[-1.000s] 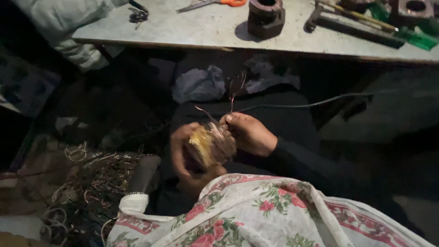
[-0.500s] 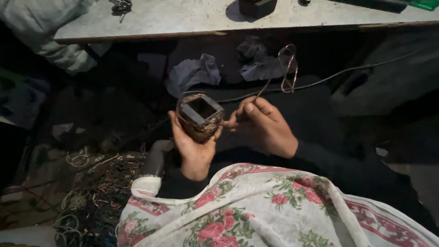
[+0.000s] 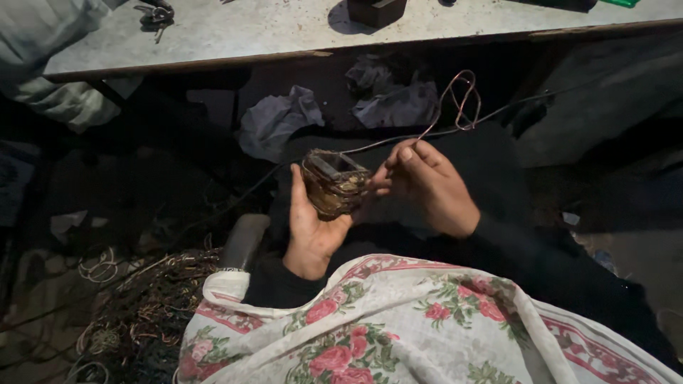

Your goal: The person removes copper windings from a cylindrical electrical component using a cloth and hands. They place the removed copper into the cloth, then continue to pull and separate the windings from the component core.

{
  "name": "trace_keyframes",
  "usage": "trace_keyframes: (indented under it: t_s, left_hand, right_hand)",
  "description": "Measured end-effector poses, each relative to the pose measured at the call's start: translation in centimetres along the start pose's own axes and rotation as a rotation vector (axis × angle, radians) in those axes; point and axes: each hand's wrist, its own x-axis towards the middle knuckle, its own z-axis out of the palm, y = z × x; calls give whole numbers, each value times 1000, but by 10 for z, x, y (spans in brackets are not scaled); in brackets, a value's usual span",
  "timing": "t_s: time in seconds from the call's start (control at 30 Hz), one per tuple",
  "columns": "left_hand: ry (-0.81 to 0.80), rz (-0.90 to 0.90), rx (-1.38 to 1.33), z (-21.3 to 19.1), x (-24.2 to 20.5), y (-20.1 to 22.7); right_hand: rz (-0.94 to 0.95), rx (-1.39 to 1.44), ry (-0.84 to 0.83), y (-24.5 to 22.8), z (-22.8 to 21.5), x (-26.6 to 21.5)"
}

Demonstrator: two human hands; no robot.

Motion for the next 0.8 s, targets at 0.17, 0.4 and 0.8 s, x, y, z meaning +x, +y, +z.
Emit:
trace_keyframes:
  t_s: [0.17,0.4,0.8]
  left_hand:
    - [-42,-21,-8,1,-3,8]
    - [-51,-210,-224,8,-19,13]
    - [-275,-336,-40,14,-29,5]
  right_hand:
    - [104,-618,-169,-34,-15,9]
    - [330,-164,12,-1,-19,19]
    - [215,-281,82,1,-30,33]
